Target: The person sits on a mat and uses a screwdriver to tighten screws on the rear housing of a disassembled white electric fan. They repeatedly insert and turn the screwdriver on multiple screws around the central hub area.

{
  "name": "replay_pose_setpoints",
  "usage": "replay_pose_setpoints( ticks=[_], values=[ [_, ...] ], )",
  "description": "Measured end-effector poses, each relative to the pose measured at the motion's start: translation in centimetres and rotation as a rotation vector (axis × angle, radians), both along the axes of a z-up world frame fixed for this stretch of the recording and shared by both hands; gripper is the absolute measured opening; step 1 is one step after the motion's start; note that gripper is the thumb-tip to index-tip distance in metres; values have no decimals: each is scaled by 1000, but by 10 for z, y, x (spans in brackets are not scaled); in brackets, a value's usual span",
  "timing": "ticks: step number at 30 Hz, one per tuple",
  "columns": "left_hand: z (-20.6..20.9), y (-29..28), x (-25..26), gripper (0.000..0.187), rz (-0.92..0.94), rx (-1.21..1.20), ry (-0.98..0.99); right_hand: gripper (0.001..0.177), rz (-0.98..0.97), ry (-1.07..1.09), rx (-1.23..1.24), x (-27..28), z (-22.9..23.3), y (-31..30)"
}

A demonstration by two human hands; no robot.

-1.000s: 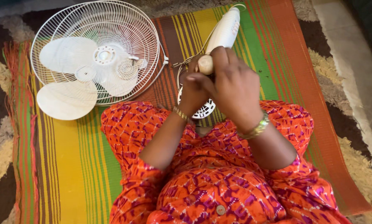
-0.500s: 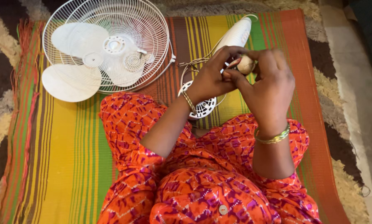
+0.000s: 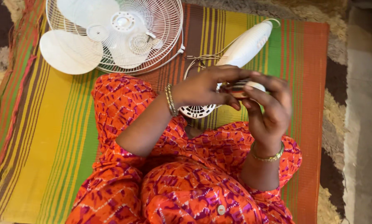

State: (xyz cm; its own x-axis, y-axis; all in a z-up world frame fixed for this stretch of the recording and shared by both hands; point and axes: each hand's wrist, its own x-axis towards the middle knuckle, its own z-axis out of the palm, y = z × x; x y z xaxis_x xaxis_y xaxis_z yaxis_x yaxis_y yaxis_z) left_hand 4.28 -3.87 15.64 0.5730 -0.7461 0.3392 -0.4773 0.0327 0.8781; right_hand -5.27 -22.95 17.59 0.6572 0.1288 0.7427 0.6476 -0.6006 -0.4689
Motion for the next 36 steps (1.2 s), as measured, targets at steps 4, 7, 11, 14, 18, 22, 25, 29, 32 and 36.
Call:
replay_pose_setpoints(
  ticks=[4,7,11,14,18,22,25,29,32,36],
  values=[
    [1,-9,-13,73,167,-101,-300,51,-108,-89,65,1,-16,-9],
    [-3,-8,-17,65,258,38,-485,57,-83,-67,19,-2,-21,-15],
    [-4,6,-14,62,247,145,-474,53,44,35,31,1,-23,-14],
    [-4,14,-13,63,217,216,-365,54,105,75,53,10,-23,-9],
    [-13,6,-21,74,401,72,-516,65,-98,-14,-19,22,-14,6],
    [-26,-4,-19,59,475,42,-365,62,-77,-8,-57,21,15,17],
    [-32,1,-7,50,291,-37,-39,48,70,49,-172,18,43,9],
    [-42,1,-1,51,274,61,-32,30,10,129,-276,14,57,7],
    [-49,1,-5,56,384,-43,-420,34,-313,126,-353,21,57,19],
    [-59,-2,1,49,433,-32,-150,38,-394,193,-566,32,70,34]
  ],
)
